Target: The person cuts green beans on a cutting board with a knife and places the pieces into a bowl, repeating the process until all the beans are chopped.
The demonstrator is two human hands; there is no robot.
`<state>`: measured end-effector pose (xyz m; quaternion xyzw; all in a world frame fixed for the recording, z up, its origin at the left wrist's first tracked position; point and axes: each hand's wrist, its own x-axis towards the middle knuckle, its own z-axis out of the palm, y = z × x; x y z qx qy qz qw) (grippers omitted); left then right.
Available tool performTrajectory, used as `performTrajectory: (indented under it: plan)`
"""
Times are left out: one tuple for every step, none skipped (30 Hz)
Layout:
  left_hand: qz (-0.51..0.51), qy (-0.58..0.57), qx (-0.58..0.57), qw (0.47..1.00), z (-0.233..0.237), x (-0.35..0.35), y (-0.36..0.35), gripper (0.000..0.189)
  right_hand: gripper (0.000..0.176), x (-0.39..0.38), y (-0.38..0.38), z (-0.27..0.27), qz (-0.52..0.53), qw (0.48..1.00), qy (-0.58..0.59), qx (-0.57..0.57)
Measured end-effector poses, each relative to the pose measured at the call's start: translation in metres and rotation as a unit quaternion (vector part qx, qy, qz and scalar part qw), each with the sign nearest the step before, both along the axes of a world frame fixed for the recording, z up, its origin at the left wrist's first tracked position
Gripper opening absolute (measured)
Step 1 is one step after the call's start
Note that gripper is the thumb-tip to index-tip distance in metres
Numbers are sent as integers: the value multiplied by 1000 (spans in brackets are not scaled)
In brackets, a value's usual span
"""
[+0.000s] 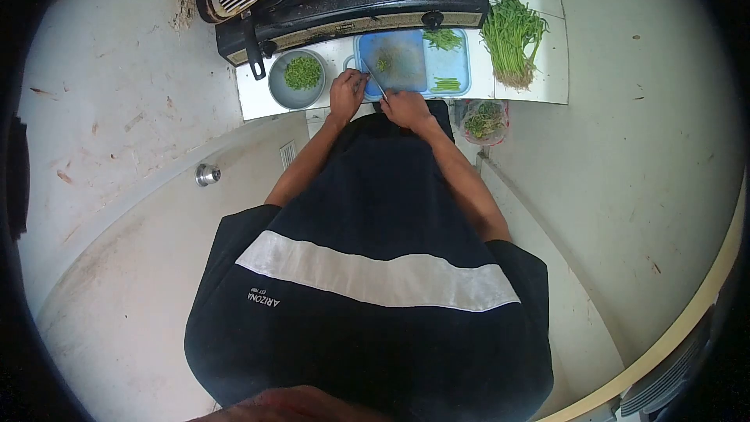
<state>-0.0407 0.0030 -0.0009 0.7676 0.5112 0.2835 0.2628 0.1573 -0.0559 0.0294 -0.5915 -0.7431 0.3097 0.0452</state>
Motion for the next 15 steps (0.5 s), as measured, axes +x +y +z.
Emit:
performTrajectory:
  plan:
    - [0,1,0,1000,1,0,-1,9,39,0,0,-2,2,1000,-1,1]
    - [2,0,-7,1000,2,0,-1,10,39,0,0,-5,4,1000,-2,3]
    - [4,0,-14,1000,2,-1,-2,10,39,0,2,-2,4,1000,-2,3]
    - [5,0,-14,1000,3,-1,-2,10,39,1,3,1,7,1000,-18,-5]
    - [7,-19,-21,1000,4,-2,-1,11,39,2,5,4,9,999,-34,-13]
    - [9,-38,-29,999,4,-2,-2,11,39,4,6,5,10,999,-34,-13]
    - [10,-39,-29,999,4,-2,-2,11,38,7,9,6,14,999,-45,-20]
    - [19,-47,-53,997,4,-2,-2,12,36,12,13,8,19,998,-57,-27]
    - [28,-55,-78,995,5,-2,-2,12,36,16,17,11,21,998,-58,-26]
    - [29,-56,-76,995,5,-1,-2,12,36,20,20,13,18,997,-66,-28]
    - [31,-66,-84,994,6,-1,-2,13,36,25,24,16,16,997,-75,-31]
    - [33,-76,-92,992,8,-1,-2,14,36,30,27,18,17,997,-76,-30]
    - [34,-77,-91,992,10,0,-1,14,36,35,31,20,18,997,-77,-21]
    - [29,-72,-100,992,12,1,1,16,36,40,35,22,19,997,-79,-12]
    - [24,-66,-110,991,15,3,2,19,36,45,39,24,24,997,-68,-18]
